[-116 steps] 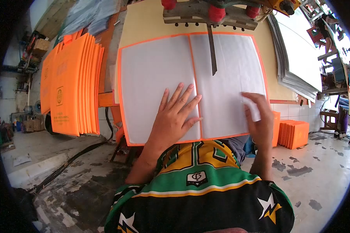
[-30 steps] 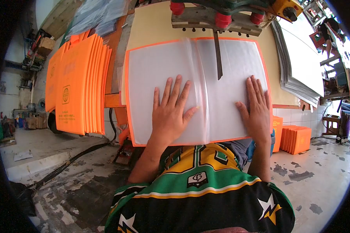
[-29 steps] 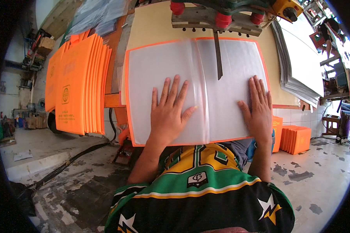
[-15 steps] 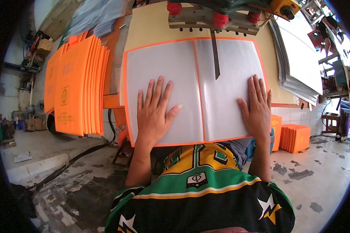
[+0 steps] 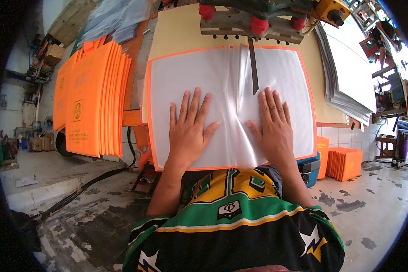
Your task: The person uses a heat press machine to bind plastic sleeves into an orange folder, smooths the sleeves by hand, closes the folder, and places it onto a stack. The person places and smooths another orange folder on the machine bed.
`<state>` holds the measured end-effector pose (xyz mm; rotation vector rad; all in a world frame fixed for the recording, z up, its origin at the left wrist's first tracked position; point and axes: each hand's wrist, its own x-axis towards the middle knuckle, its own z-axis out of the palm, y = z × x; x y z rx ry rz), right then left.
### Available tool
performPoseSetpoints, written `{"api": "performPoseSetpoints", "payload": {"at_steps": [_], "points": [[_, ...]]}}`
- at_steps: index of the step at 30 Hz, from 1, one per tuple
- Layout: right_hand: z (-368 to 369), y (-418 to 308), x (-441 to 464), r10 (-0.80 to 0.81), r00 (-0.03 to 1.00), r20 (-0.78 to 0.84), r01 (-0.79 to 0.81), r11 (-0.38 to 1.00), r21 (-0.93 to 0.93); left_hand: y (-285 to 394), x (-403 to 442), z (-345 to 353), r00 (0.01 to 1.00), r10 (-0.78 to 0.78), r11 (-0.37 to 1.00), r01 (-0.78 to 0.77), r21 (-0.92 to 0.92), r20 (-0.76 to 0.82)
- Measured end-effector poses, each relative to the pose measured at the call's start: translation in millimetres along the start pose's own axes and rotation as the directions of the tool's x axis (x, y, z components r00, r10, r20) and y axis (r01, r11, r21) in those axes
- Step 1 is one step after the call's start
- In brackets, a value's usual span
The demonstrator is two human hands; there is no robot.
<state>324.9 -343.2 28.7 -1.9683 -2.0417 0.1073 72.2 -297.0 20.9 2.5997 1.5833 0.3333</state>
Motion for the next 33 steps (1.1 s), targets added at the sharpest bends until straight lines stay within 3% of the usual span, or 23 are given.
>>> {"api": "performPoseSetpoints", "payload": {"at_steps": [9,17,28,33], "points": [[5,-20,-2,-0.119,0.992,0.04,0.118,0.992,0.035,19,6,4,1.0,-0.011,1.0,0.011,0.003,0.02],[1,-17,-2,-0.118,0.992,0.038,0.116,0.993,0.033,17,7,0,1.0,0.001,1.0,-0.001,-0.016,0.026],[-20,60,-18,0.211,0.977,-0.029,-0.213,0.966,-0.148,-15,-8,-13,0.999,-0.02,1.0,0.02,-0.016,0.039],[-24,67,-19,0.216,0.976,-0.014,-0.217,0.972,-0.088,-16,-8,-14,0.999,-0.018,0.999,0.019,-0.043,0.041]]}}
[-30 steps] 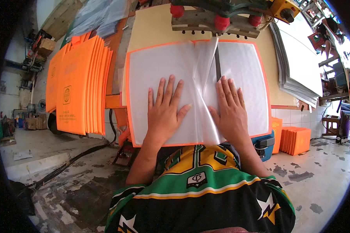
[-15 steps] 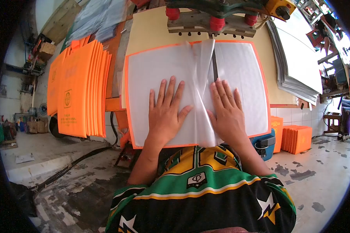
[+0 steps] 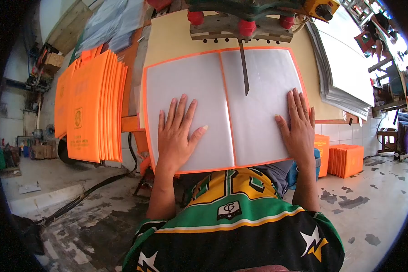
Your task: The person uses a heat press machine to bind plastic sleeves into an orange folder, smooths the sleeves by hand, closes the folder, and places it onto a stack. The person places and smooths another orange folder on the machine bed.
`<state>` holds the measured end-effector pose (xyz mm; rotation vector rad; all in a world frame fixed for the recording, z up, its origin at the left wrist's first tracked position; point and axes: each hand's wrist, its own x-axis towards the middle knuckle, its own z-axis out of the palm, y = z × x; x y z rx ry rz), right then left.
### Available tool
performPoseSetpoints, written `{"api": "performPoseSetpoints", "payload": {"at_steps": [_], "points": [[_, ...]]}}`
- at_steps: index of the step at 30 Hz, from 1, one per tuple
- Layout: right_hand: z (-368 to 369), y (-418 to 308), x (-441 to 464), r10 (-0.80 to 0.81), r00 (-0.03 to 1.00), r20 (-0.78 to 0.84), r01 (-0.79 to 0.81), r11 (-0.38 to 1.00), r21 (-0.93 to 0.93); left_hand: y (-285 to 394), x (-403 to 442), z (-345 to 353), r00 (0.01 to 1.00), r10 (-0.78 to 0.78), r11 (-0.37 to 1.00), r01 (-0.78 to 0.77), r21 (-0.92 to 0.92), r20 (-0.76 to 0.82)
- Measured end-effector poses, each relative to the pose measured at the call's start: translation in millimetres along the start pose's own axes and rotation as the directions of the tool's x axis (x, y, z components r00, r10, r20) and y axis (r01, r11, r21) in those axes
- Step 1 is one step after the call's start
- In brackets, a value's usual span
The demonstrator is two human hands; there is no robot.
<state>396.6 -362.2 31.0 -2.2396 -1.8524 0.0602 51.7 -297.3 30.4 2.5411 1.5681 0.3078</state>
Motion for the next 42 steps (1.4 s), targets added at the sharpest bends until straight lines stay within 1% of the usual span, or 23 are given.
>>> {"api": "performPoseSetpoints", "payload": {"at_steps": [4,11,14,19,21,26,30,35,42], "points": [[2,3,2,-0.03,0.999,-0.024,0.03,1.0,0.007,-2,-1,1,1.0,-0.003,1.0,0.003,0.007,0.007],[2,6,3,-0.033,0.999,-0.029,0.033,0.999,0.031,-3,0,3,1.0,0.011,1.0,-0.011,0.005,-0.016],[4,7,3,-0.035,0.999,-0.027,0.036,0.999,0.024,-3,-1,5,0.999,0.017,1.0,-0.016,0.019,-0.037],[8,3,2,-0.023,0.999,-0.044,0.021,0.998,-0.054,-1,0,7,0.998,0.017,0.999,-0.015,0.031,-0.055],[8,0,2,-0.026,0.998,-0.051,0.024,0.998,-0.055,1,4,9,0.998,0.017,0.999,-0.015,0.036,-0.059],[9,-4,4,-0.041,0.997,-0.063,0.038,0.998,-0.051,17,13,17,0.996,0.075,0.995,-0.071,0.067,-0.051],[10,-4,5,-0.055,0.996,-0.066,0.051,0.997,-0.065,28,15,18,0.995,0.082,0.996,-0.079,0.051,-0.056],[10,-2,2,-0.066,0.996,-0.052,0.062,0.995,-0.075,15,13,7,0.999,0.03,0.999,-0.029,0.031,-0.012],[13,-16,-8,-0.069,0.997,-0.047,0.065,0.995,-0.075,7,7,10,1.0,0.007,0.999,-0.006,0.043,-0.023]]}}
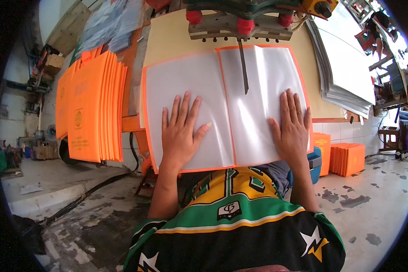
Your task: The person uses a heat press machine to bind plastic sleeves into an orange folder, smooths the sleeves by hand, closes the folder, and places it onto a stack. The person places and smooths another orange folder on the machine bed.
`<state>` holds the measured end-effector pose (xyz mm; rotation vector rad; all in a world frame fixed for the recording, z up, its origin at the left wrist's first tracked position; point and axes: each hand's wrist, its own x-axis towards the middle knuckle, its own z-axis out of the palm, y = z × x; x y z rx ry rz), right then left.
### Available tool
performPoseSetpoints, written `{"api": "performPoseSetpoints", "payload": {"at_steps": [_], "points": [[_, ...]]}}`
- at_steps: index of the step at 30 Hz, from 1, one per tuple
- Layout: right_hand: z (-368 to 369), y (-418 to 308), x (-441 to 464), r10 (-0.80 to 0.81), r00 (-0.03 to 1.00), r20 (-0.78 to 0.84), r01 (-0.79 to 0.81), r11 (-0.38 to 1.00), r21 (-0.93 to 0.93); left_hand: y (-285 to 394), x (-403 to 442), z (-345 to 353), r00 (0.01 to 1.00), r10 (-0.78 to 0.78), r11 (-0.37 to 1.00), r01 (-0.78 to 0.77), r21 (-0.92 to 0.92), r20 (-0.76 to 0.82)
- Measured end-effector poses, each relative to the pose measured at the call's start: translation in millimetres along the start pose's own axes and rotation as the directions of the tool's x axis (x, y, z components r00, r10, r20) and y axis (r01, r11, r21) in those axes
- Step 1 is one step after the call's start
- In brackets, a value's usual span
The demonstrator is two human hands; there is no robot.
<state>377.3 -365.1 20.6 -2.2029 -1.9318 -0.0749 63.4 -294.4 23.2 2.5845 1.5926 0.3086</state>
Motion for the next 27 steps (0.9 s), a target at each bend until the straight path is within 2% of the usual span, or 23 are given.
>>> {"api": "performPoseSetpoints", "payload": {"at_steps": [10,19,27], "points": [[5,-23,22,-0.093,0.996,0.001,0.093,0.995,0.02,3,3,-1,1.0,0.024,1.0,-0.024,0.002,-0.008],[2,-18,-3,-0.042,0.999,0.006,0.042,0.999,0.018,-1,2,-1,1.0,0.023,1.0,-0.023,0.011,-0.011],[2,-9,27,-0.076,0.997,-0.019,0.076,0.996,0.034,23,-11,7,0.997,-0.031,0.998,0.035,0.059,-0.065]]}}
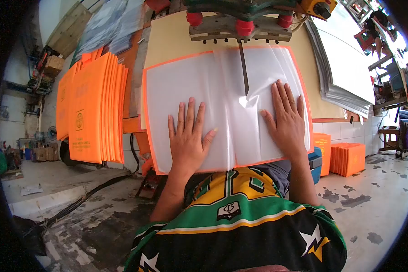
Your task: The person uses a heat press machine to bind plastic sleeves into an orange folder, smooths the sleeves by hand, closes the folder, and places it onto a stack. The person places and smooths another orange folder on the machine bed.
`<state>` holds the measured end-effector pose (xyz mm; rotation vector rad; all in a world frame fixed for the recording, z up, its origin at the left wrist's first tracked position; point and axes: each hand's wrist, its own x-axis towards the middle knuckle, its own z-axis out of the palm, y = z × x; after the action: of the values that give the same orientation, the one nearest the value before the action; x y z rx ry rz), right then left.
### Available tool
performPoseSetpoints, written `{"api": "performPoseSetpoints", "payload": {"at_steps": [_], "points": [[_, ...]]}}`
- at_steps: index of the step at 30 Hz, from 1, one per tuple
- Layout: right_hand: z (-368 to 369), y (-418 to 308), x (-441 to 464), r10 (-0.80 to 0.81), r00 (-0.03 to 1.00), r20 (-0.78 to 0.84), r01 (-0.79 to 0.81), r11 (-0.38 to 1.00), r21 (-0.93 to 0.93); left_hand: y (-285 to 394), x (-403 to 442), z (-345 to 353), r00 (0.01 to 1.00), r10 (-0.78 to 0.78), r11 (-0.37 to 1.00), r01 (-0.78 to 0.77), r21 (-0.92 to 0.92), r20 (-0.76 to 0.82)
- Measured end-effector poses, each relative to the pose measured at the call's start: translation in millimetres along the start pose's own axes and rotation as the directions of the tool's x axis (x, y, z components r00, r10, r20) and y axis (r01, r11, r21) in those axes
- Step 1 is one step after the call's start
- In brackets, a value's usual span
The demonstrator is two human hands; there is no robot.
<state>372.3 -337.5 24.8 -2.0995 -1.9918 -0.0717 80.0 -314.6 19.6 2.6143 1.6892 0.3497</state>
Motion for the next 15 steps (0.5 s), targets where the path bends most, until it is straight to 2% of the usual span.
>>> {"api": "performPoseSetpoints", "payload": {"at_steps": [6,15], "points": [[1,-1,-5,0.006,1.0,0.001,-0.006,1.0,-0.004,-6,4,-3,1.0,0.009,0.999,-0.008,-0.041,0.022],[-1,-12,-38,0.09,0.996,0.013,-0.089,0.995,-0.036,-31,30,-8,0.98,0.168,0.983,-0.158,-0.095,0.111]]}}
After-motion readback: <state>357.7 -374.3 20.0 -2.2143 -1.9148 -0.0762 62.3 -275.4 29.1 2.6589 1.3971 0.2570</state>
